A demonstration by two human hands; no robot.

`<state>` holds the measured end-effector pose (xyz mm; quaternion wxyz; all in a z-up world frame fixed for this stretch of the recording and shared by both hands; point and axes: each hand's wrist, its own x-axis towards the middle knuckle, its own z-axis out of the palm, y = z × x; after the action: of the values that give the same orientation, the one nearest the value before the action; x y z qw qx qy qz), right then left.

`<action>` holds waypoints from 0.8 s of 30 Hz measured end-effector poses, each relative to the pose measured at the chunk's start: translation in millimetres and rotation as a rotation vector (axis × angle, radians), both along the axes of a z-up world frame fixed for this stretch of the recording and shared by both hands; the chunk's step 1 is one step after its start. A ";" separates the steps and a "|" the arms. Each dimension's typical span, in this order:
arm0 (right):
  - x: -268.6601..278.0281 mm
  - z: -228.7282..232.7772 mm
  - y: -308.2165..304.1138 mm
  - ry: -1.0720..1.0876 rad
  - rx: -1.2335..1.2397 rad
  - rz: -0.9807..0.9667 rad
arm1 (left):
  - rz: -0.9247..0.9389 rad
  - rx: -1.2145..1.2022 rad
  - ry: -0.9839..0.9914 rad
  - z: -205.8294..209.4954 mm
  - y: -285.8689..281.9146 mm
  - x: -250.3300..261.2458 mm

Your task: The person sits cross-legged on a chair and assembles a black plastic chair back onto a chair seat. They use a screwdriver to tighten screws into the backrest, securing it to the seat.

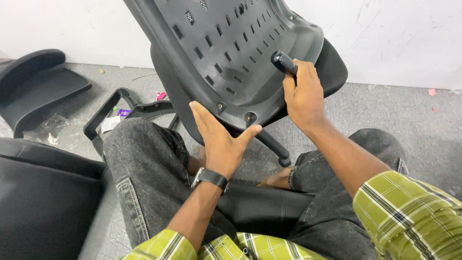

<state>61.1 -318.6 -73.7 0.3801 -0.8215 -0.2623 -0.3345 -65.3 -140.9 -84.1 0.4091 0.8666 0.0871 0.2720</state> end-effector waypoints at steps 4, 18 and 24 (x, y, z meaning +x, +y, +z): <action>4.5 2.2 9.3 0.083 -0.046 -0.051 | -0.054 -0.074 -0.008 -3.8 23.3 9.3; -0.3 -11.2 63.9 0.005 -0.115 -0.158 | -0.413 -0.257 -0.015 14.3 126.0 51.7; 6.7 0.0 61.4 -0.012 -0.114 -0.122 | -0.312 -0.917 0.053 13.7 145.1 72.7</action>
<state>67.8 -257.1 -73.7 0.3102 -0.8543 -0.2327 -0.3463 7.3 4.2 -70.4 0.7826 0.6062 0.0773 0.1188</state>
